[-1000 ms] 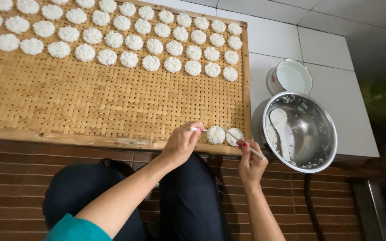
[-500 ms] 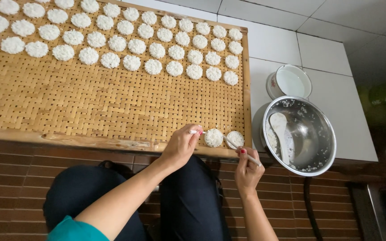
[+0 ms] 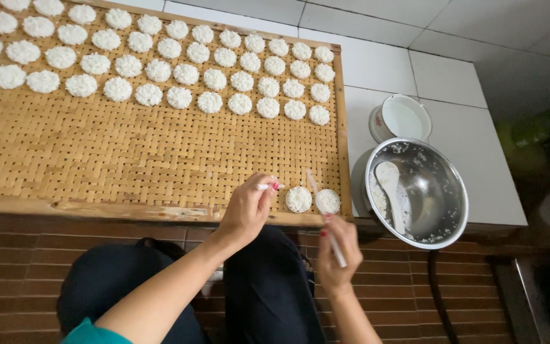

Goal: Shaping small white rice cakes on a bamboo tray using a circular mold and a stick

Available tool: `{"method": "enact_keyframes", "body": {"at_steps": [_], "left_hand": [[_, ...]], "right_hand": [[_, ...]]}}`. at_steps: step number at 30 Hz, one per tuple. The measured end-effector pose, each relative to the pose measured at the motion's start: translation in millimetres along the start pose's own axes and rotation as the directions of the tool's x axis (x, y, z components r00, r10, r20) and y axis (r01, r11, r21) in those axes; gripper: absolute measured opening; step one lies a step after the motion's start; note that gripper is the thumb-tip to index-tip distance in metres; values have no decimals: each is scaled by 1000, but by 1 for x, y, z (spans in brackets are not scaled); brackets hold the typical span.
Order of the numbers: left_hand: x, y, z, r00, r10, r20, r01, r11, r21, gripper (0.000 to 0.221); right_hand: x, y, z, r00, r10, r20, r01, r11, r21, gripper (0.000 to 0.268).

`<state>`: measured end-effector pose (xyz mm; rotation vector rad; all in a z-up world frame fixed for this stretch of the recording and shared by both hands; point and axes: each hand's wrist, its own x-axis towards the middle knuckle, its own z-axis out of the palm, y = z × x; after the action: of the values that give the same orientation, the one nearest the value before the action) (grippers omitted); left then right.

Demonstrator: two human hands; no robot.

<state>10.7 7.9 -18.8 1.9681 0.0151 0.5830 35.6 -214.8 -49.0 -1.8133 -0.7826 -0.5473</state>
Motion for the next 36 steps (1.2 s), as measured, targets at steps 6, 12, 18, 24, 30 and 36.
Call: {"method": "enact_keyframes", "body": {"at_steps": [6,12,18,24,30,36], "left_hand": [[-7,21,-8,844,-454,287,533,646,-546,32],[0,7,-16,685,-695,219,622,402,-672,21],[14,-5,-52,797,-604,2,402,529,-748,27],[22,-4,-67,795,-602,-78,292,491,-821,26],[23,2,-81,792,-604,-91,267,476,-838,25],[24,-9,-79,804,-588,-87,239,454,-859,25]], "right_hand": [[2,-44,38,993,-106,45,107,994,-20,34],[31,-51,22,982,-88,167,85,996,24,52],[32,35,-7,974,188,128,-127,915,-382,77],[19,98,1,918,310,249,-152,852,-500,88],[31,90,2,854,438,281,-235,806,-543,92],[30,101,0,842,467,269,-215,749,-627,90]]}}
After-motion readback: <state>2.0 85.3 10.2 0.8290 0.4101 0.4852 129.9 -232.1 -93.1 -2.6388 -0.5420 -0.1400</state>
